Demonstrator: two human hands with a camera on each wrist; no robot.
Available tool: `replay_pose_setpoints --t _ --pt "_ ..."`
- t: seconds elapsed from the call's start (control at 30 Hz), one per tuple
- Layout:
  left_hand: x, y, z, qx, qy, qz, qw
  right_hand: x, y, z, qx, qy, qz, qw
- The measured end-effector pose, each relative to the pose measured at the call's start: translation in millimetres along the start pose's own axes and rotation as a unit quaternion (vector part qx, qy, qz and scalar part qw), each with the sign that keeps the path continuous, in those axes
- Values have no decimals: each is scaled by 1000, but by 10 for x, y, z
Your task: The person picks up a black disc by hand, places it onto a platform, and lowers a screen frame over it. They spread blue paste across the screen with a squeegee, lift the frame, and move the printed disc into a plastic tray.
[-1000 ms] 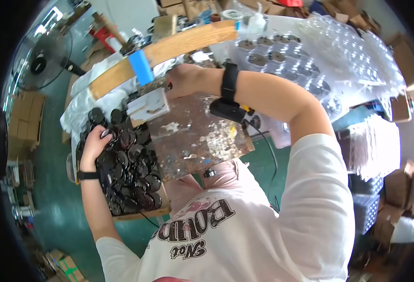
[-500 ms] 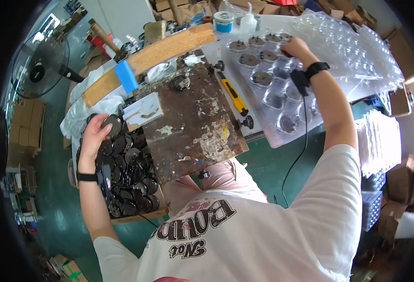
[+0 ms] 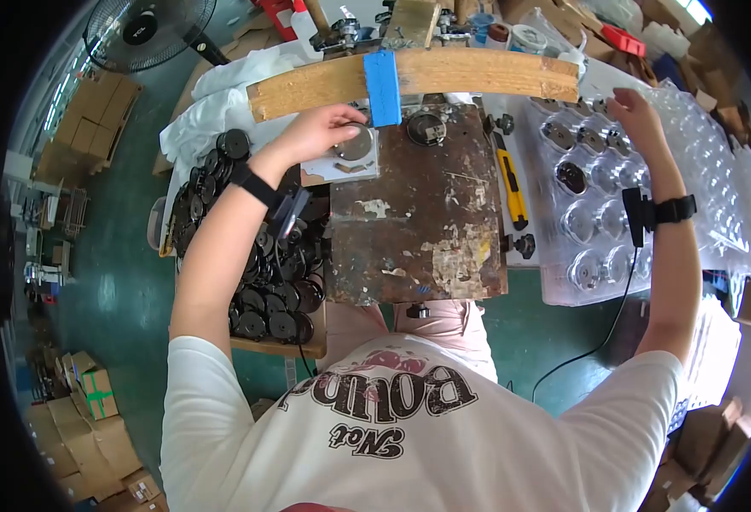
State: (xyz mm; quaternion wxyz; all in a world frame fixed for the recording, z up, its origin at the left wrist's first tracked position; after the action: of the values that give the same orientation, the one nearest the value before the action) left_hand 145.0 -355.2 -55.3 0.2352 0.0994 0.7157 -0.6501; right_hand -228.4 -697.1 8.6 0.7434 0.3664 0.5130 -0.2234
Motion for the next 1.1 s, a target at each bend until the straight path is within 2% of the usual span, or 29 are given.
replay_pose_setpoints --t 0.03,0.1,0.2,0.27,0.3,0.37,0.43,0.5,0.53,0.63,0.7,0.73,0.77,0.8,0.83,0.87,0.9,0.93,1.0,1.03,1.1 --pt "62 39 52 26 9 46 999 -31 168 -31 -1 2 0 1000" --pt "130 22 54 51 19 92 994 -121 640 -130 -70 -11 -2 997" --pt "211 -225 -152 186 -15 282 941 -205 1157 -258 -135 -12 32 990" --pt "161 -199 -191 171 -2 293 941 -240 1445 -332 -194 -6 100 976" --pt "121 -178 -211 158 9 304 939 -254 1560 -345 -195 -5 101 976" --pt "27 -176 -228 146 20 316 937 -282 1784 -377 -219 31 184 958" --pt "-35 -201 -219 143 82 338 927 -336 1901 -391 -230 48 223 946" --pt "-83 -235 -269 143 110 348 920 -358 2028 -425 -298 121 227 920" --pt "-122 -266 -315 151 98 344 922 -358 2080 -434 -331 158 226 902" --pt "-160 -312 -482 166 71 334 925 -297 2036 -381 -331 202 188 902" --pt "-174 -364 -667 103 0 132 986 -234 2066 -364 -331 224 168 901" --pt "-170 -381 -762 71 -35 27 997 -181 2109 -364 -299 251 175 904" --pt "-109 -439 -854 73 -37 26 996 -123 2165 -367 -266 277 181 906" --pt "-22 -482 -943 44 -43 -57 996 -50 2214 -374 -232 302 188 905" --pt "77 -513 -1022 14 -49 -141 989 59 2281 -347 -232 303 186 905" --pt "149 -517 -1062 -16 -55 -224 973 136 2371 -246 -270 186 146 934" --pt "202 -497 -1069 -16 -56 -225 973 182 2478 -179 -304 65 103 945" --pt "276 -445 -1069 -13 -40 -182 982 266 2603 -141 -306 66 103 944" --pt "397 -327 -1065 -8 -6 -94 996 389 2806 -64 -236 12 12 972" --pt "421 -290 -1065 -8 -8 -94 996 445 2896 -83 -238 11 12 971" --pt "473 -212 -1060 -19 -8 -75 997 605 3058 -167 -286 50 -72 954"
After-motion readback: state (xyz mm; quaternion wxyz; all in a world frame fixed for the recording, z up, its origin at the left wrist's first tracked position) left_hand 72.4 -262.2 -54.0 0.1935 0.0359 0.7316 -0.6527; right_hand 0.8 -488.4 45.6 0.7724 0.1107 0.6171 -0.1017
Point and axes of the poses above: each hand's wrist, its own z-axis towards the middle knuckle, its own x-axis out of the palm, y = z × x, the point moved 4 cm from there along z, towards the middle knuckle, and after that the axes turned 11 degrees about -z, right-handed, at the moved point
